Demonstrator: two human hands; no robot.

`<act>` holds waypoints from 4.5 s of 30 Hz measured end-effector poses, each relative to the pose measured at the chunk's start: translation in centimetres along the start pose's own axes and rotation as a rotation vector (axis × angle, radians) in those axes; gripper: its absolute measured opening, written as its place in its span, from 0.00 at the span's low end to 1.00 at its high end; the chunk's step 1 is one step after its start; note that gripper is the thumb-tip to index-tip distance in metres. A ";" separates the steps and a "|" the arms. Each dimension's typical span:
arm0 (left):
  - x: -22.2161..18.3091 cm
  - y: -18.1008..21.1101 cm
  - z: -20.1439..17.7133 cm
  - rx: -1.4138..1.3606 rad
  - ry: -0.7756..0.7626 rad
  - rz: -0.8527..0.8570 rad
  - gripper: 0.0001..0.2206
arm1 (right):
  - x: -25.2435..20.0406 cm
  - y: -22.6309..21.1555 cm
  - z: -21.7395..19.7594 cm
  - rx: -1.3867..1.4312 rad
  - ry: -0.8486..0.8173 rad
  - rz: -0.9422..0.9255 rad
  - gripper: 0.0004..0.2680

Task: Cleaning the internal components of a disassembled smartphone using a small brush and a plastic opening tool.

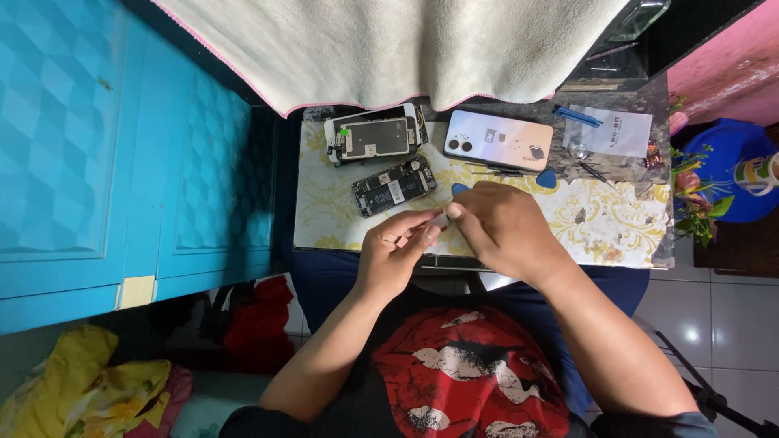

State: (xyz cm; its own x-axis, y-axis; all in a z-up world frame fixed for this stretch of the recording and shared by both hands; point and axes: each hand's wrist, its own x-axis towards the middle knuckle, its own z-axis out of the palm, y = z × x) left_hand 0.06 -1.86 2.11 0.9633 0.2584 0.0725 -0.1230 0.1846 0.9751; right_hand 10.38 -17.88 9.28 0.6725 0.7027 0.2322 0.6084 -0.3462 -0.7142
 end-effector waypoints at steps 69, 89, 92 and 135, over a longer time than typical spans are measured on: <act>1.3 -6.6 -3.2 0.994 0.135 0.693 0.12 | -1.2 21.1 -4.5 -0.609 0.379 0.206 0.07; 2.0 -4.4 -1.6 0.998 0.152 0.771 0.16 | 2.4 23.7 -6.0 -0.530 0.546 0.072 0.05; 2.0 -4.4 -1.7 0.995 0.149 0.766 0.16 | 1.8 22.5 -6.7 -0.521 0.546 0.080 0.09; 3.4 -2.0 -11.0 1.047 -0.030 0.407 0.40 | -7.1 3.2 5.1 -0.078 0.293 0.315 0.05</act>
State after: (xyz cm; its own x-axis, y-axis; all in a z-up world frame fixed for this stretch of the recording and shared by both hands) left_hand 0.98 9.14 -1.86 0.9044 0.0922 0.4167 -0.1822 -0.7996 0.5723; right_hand 5.41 -20.85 1.96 0.9148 0.3528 0.1968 0.3767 -0.5690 -0.7310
